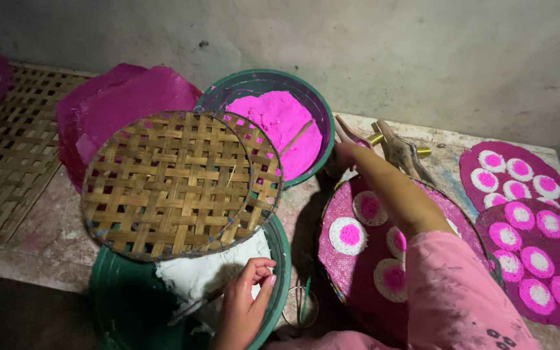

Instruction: The person arranges pink and white rice cakes on a cloth-lined bamboo steamer, places the steamer over a pot, and covers it to steam. They then prepare a new batch by spreading pink dough on a cloth, using a wooden press to form white dough rings, and arranging them on the cloth.

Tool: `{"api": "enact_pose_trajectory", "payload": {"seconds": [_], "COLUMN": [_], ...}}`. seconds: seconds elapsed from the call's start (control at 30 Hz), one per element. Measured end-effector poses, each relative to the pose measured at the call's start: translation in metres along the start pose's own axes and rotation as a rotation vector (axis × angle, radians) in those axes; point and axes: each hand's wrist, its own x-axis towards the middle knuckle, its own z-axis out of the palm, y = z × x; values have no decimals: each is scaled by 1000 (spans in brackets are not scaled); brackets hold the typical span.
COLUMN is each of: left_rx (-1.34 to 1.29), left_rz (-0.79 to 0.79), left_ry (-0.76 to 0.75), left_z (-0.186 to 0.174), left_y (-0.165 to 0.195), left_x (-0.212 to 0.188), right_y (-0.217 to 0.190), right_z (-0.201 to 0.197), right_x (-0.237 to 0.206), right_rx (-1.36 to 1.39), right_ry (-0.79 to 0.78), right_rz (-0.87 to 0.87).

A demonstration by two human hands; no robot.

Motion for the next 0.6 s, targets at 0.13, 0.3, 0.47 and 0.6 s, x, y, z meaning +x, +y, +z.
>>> {"api": "enact_pose_trajectory", "payload": {"seconds": [0.13,0.3,0.47,0.6], "left_rx": [-10,12,-64,-29], "left_rz": [26,15,39,43], "left_ry": [-26,-39,-53,-67], "left_z": [14,38,52,64], "left_y": [7,17,19,20], "left_x": [-4,-10,-16,-17], "right_y": [15,16,20,43], "right_z": [1,5,-9,-23], "right_x": [-12,-25,-45,-93], "right_rx": [31,-220,-225,-246], "right_ry": [66,163,146,465], "right_rz": [31,90,89,-222]}}
